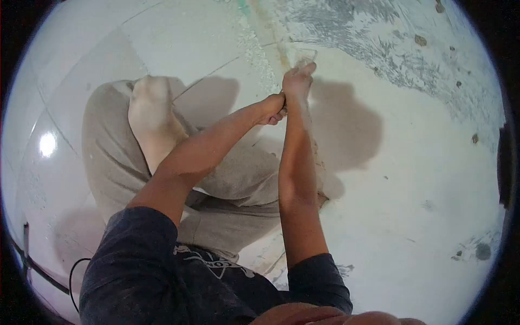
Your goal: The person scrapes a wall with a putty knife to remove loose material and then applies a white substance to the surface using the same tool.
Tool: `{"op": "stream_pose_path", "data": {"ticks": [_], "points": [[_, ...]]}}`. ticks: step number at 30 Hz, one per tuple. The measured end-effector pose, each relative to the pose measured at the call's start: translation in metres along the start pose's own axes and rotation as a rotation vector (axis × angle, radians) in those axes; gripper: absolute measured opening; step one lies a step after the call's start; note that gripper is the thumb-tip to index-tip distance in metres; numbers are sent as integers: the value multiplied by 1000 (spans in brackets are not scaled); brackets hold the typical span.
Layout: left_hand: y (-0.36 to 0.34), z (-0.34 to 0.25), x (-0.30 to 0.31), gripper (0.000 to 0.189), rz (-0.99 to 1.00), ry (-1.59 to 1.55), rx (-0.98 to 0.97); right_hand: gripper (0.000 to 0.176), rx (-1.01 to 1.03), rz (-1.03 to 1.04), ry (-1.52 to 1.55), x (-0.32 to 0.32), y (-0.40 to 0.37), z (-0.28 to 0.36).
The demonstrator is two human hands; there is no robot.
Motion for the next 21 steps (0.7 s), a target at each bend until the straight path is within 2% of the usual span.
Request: {"op": "stream_pose_path", "data": {"ticks": [2, 3, 4, 8, 10, 11, 12, 14, 18, 20, 21], "points": [[-5, -17, -7, 46, 10, -134, 9, 39, 14, 151, -82, 4, 7, 16], [-12, -18, -9, 44, 0, -159, 0, 40, 80, 130, -66, -1, 11, 13], [-12, -12, -10, 44, 4, -154, 14, 40, 65, 127, -66, -1, 9, 10], [-16, -13, -8, 45, 24, -232, -36, 39, 170, 52, -52, 5, -2, 17], [-26, -17, -6, 44, 45, -119, -62, 39, 207, 41, -23, 3, -8, 24], [-34, -19, -9, 42, -86, -101, -86, 40, 305, -152, -7, -5, -7, 15], [-34, -18, -9, 42, -90, -103, -106, 40, 325, -155, -2, -5, -8, 13], [-24, -5, -5, 41, -24, 21, -59, 62, 89, -83, -31, -3, -12, -5], [-12, -9, -3, 44, -76, -3, -73, 62, 118, -44, -15, 2, -11, 3], [-21, -18, 5, 46, -16, -21, -58, 39, 20, 35, -141, -3, -4, 17], [-16, -20, 10, 44, -38, 34, -65, 38, -45, -5, -129, -11, -1, 9]]}}
Point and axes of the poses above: each hand's wrist, its own y-axis towards the middle knuckle, its own x-axis out of the back of the hand, z = x × y, the point moved 5 cm from there along y, towards the middle knuckle, and after that the axes turned 1 degree about y, right-handed, at the moved point
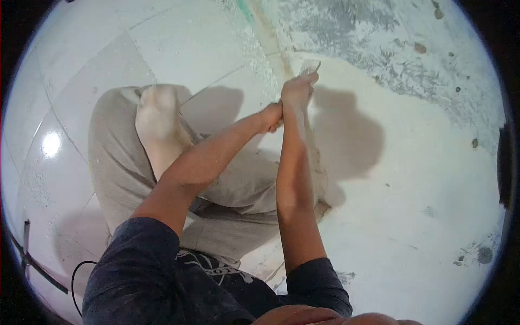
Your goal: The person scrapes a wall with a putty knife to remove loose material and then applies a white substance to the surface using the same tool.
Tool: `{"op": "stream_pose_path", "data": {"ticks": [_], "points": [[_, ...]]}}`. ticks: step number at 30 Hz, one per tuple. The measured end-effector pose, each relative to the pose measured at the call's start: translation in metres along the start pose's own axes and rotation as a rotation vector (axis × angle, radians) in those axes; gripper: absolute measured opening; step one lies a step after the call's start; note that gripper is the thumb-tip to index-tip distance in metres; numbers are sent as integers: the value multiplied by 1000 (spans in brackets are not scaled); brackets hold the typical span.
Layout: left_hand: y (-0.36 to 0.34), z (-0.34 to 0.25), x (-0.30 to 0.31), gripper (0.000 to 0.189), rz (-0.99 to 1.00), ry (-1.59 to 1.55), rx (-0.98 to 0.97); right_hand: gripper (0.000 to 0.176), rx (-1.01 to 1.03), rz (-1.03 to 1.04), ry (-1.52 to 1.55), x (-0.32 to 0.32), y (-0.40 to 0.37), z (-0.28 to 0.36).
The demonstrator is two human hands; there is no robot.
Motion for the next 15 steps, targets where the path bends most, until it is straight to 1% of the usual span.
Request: {"op": "stream_pose_path", "data": {"ticks": [1, 3, 4, 5, 6, 7, 8, 9, 10, 11, 12, 13, 15], "points": [[3, 6, 0, 41, -16, 47, 0, 38, -24, 14, -11, 1, -5, -8], [12, 6, -2, 39, -4, 35, 52, 38, 109, -33, 164, 12, -3, -3], [3, -11, -16, 39, -40, -157, 24, 47, 370, 111, 77, -5, 13, -5], [-5, -13, -24, 40, -80, -355, 6, 57, 132, 346, -64, 11, 8, 24], [-2, -14, -13, 40, -87, -334, 11, 61, 113, 377, -48, -4, 14, 33], [4, -24, 4, 42, -66, -378, -99, 66, 110, 403, -35, -20, 24, 44], [3, -38, 14, 44, -44, -430, -209, 66, 120, 400, -24, -35, 24, 57], [2, -44, 21, 44, -51, -426, -218, 67, 264, 268, 30, -45, 21, 76], [-3, -47, 26, 45, -109, -527, -258, 69, 400, 138, 80, -46, 16, 91], [-8, -51, 30, 47, -169, -636, -305, 69, 414, 148, 80, -48, 14, 94], [4, -43, 38, 52, -231, -646, -288, 71, 428, 187, 61, -48, 12, 95], [16, -30, 41, 52, -240, -663, -299, 74, 440, 227, 40, -47, 12, 94], [25, -17, 35, 52, -282, -512, -238, 73, 475, 192, 25, -48, 21, 73]]}}
Point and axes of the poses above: each hand's wrist, its own y-axis towards the middle knuckle, its own x-axis out of the back of the hand, z = x × y, the point moved 5 cm from there along y, towards the middle knuckle, and after that the axes turned 1 degree about y, right-handed, at the moved point
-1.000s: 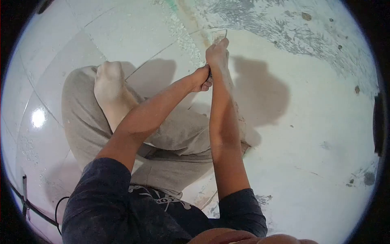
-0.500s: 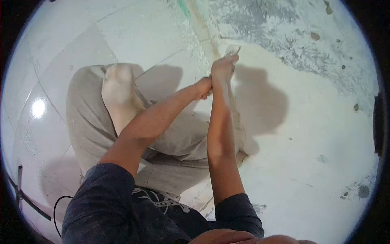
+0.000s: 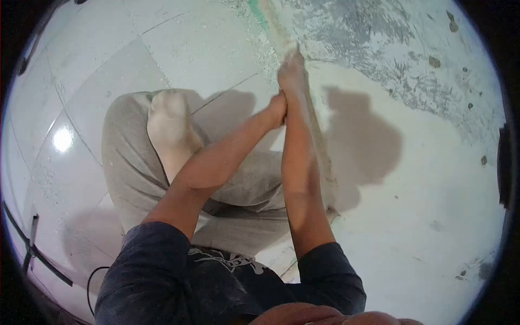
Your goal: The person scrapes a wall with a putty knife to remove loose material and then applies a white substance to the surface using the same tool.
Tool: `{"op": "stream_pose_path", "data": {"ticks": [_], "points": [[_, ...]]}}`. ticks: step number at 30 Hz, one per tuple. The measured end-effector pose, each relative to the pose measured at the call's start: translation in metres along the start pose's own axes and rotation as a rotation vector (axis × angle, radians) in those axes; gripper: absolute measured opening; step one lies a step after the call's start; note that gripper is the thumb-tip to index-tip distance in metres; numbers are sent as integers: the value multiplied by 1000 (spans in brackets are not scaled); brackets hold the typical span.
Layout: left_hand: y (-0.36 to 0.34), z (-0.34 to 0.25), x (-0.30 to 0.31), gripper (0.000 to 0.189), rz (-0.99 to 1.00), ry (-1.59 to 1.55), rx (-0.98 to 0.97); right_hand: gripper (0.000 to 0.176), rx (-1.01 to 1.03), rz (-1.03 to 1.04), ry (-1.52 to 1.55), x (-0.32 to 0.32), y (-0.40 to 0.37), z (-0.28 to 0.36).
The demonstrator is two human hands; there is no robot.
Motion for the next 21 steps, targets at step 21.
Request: {"op": "stream_pose_path", "data": {"ticks": [21], "points": [[-38, 26, -12, 41, 253, 404, 252, 52, -380, -84, -100, 35, -58, -50]]}}
Point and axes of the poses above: each hand's wrist, its own y-axis towards the middle knuckle, its own x-axis out of the back of the hand, z = x × y, the point moved 5 cm from there along y, towards the middle knuckle, and after that the axes turned 1 degree about y, right-handed, at the moved point
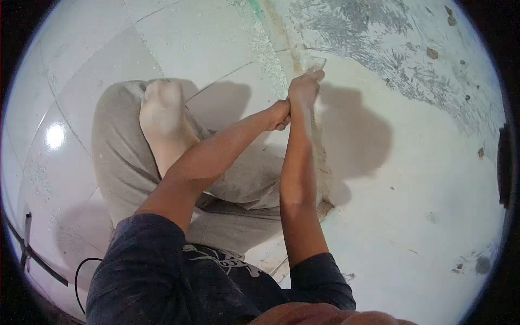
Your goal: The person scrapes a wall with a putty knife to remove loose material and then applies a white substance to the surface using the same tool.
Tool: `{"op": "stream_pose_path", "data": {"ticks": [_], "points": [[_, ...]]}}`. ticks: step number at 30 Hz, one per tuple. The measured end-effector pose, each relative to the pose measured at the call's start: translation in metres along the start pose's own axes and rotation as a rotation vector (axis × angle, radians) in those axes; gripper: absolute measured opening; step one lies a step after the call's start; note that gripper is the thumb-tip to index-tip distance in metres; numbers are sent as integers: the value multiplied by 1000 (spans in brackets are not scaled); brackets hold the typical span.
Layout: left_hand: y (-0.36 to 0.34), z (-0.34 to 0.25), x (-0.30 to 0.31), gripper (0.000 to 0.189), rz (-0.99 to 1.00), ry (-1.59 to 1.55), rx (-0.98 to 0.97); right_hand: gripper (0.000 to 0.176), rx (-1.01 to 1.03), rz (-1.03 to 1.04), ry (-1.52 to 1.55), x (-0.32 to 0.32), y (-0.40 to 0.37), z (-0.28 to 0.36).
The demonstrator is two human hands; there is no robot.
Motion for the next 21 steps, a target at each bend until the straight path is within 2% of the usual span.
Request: {"op": "stream_pose_path", "data": {"ticks": [3, 5, 6, 7, 9, 10, 12, 13, 15, 17, 19, 21], "points": [[9, -2, 3, 43, -40, 101, 16, 58, 7, -41, -80, -14, 12, -5], [15, 8, 2, 44, -45, 28, 24, 57, 47, -115, 97, -4, 7, -9], [18, 12, 0, 46, -36, -22, 37, 54, -1, -14, 110, -1, 9, -10], [18, 14, -6, 46, -25, -7, 64, 48, 226, 30, -174, -31, 28, -23], [17, 12, -16, 43, 12, -175, 11, 45, -42, 131, 223, 32, -7, 6], [23, 12, -11, 43, 27, -158, 21, 44, 3, 121, 204, 36, -6, 6], [25, 12, -12, 41, 380, -285, -43, 51, 48, 230, 73, 39, -8, 18], [9, 9, -23, 41, 388, -273, -44, 51, 46, 215, 77, 29, -9, 21], [-31, -28, -22, 40, 64, -415, -186, 58, 207, 205, -18, 2, -1, 49], [-27, -21, 2, 41, 26, -410, -152, 60, 273, 179, 32, -23, 2, 52], [-24, -13, 6, 40, -129, -332, -101, 62, 337, 165, 61, -31, 0, 51], [6, 3, 11, 40, -76, -273, -141, 63, 195, 87, 123, 10, -18, 35]]}}
Point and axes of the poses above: each hand's wrist, its own y-axis towards the middle knuckle, its own x-axis out of the back of the hand, z = x × y, the point moved 5 cm from there along y, towards the middle knuckle, and after that the axes turned 1 degree about y, right-handed, at the moved point
